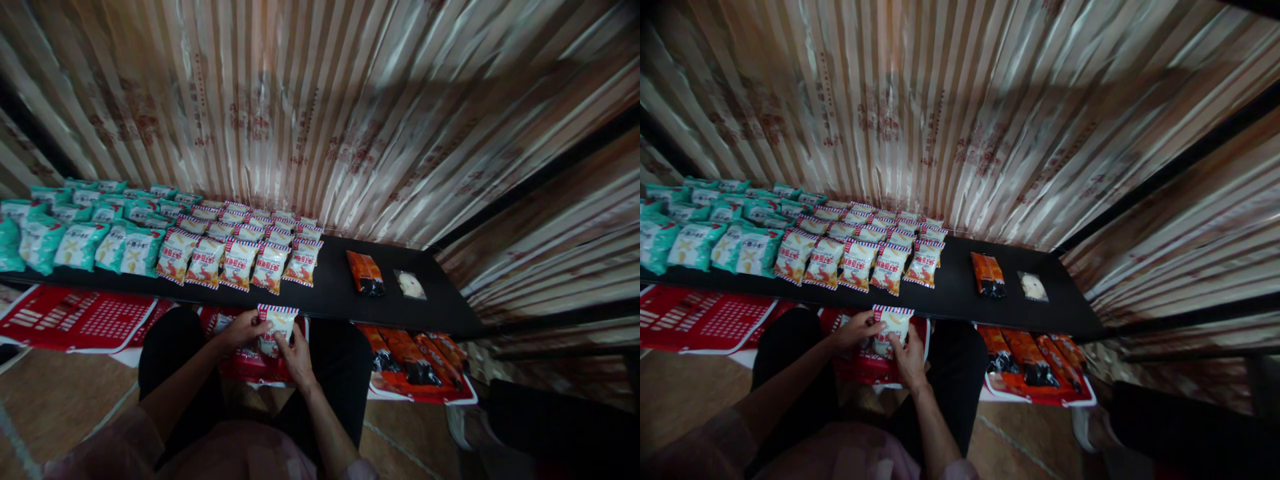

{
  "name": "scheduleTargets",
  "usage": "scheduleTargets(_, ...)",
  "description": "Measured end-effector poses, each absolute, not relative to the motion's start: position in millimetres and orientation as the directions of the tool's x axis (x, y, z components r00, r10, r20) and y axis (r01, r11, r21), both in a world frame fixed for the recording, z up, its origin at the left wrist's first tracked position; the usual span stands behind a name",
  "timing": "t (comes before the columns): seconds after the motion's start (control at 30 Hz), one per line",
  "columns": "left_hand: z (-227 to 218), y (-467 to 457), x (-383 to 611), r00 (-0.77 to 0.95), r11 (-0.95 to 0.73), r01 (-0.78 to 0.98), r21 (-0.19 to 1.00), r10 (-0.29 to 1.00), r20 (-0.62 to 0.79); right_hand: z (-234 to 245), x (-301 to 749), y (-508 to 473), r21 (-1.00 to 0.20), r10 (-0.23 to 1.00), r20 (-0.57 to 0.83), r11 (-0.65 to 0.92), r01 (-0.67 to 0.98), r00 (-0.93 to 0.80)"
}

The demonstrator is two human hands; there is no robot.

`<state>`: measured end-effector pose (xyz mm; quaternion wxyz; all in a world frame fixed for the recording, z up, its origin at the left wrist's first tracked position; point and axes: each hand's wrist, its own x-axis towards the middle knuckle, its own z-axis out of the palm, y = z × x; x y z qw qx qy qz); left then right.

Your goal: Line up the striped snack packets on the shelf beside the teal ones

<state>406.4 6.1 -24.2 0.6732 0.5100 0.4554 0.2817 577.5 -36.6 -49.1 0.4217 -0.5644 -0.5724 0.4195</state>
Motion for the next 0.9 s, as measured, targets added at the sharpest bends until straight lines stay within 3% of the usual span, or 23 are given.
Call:
scheduleTargets(0.27,-20,4,425,0.195,0.074,0.402,0.913,0.967,-0.164,-28,574,-37,-0.939,0.997,-0.031,-0.055,0.340,0.075)
scheduleTargets(0.4,-18,5,438,0.152,0.074,0.464,0.883,0.975,-0.162,-23,577,-36,-0.919,0.991,-0.020,-0.071,0.388,0.135)
scheduleTargets(0.6,-13,8,450,0.184,0.162,0.299,0.940,0.957,-0.223,-28,584,-35,-0.923,0.973,0.035,-0.055,0.381,0.226)
scheduleTargets(0.9,-27,-9,455,0.391,0.203,0.098,0.974,0.892,-0.225,-18,595,-27,-0.941,0.947,-0.021,-0.127,0.314,0.319)
